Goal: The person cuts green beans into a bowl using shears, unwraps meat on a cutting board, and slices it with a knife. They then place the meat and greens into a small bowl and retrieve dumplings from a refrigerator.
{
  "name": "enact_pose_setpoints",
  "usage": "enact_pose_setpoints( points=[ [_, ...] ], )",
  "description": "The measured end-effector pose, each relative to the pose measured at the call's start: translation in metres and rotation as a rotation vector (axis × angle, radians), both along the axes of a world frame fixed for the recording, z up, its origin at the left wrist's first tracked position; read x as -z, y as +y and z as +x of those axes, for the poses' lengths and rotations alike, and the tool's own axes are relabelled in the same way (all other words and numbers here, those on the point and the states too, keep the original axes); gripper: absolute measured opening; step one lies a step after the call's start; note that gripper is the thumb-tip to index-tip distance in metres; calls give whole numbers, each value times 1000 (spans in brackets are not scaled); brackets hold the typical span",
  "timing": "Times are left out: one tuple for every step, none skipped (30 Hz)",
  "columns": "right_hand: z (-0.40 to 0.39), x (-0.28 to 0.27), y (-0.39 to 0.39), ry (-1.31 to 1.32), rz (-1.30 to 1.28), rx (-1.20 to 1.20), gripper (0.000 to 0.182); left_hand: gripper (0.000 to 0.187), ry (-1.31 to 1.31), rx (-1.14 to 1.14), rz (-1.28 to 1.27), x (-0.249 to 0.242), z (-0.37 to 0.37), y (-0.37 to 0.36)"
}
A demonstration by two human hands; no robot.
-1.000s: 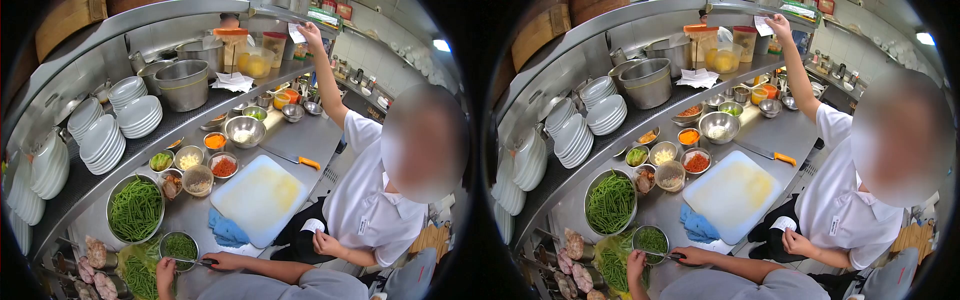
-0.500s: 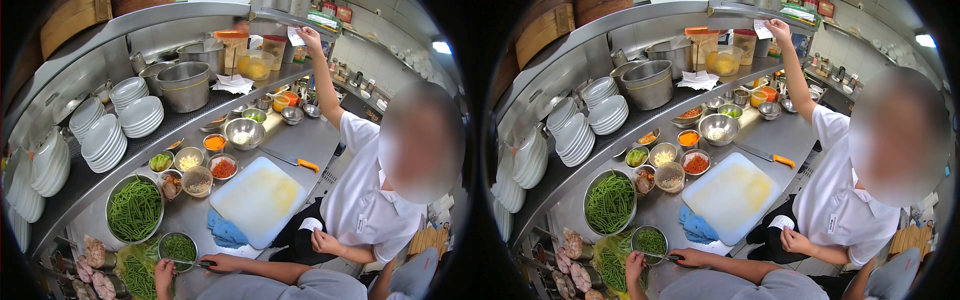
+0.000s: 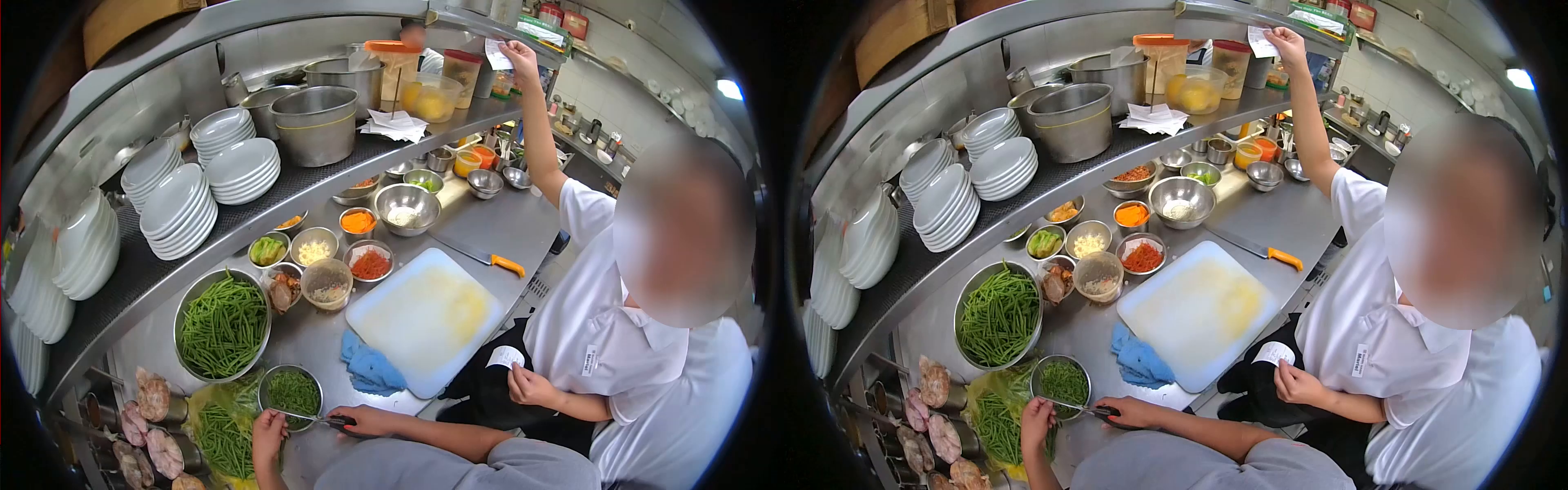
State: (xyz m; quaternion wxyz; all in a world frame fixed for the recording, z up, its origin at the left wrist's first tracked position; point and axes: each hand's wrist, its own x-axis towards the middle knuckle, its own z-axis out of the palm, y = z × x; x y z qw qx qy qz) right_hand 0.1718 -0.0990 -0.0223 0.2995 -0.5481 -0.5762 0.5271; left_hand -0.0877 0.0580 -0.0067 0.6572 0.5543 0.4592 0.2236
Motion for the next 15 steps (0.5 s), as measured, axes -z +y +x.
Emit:
enact_pose_setpoints(
  points=[
    [0, 1, 0, 5, 14, 3, 54, 8, -1, -2, 3, 0, 1, 0],
    [1, 1, 0, 10, 30, 7, 54, 8, -2, -3, 2, 0, 1, -1],
    [1, 1, 0, 9, 30, 7, 54, 8, -8, -7, -5, 1, 1, 0],
    [1, 1, 0, 11, 26, 11, 55, 8, -16, -12, -11, 1, 1, 0],
    [1, 0, 1, 13, 22, 15, 56, 8, -17, -11, -9, 1, 1, 1],
    [2, -5, 2, 12, 24, 16, 56, 8, -18, -12, -10, 1, 2, 1],
    [3, -11, 2, 1, -13, 16, 56, 9, -19, -11, -12, 1, 2, 1],
    [4, -15, 3, -10, -50, 17, 58, 9, -20, -10, -10, 1, 2, 2],
    [5, -15, 3, -11, -49, 19, 58, 9, -38, -17, -7, 2, 2, 2],
    [5, -14, 2, -10, -40, 23, 58, 9, -57, -24, -4, 3, 3, 2],
    [5, -13, 2, -9, -32, 27, 58, 9, -59, -20, -3, 5, 3, 2],
    [5, -10, 2, -11, -31, 31, 58, 9, -55, -39, 9, 4, 3, 1],
    [5, -7, 1, -11, -9, 27, 58, 9, -51, -58, 21, 4, 3, 1],
    [6, -3, 1, -12, 12, 22, 58, 9, -53, -55, 21, 3, 4, 2],
    [6, -3, 0, -13, 12, 24, 58, 8, -63, -79, 15, 0, 4, 2]
  ],
)
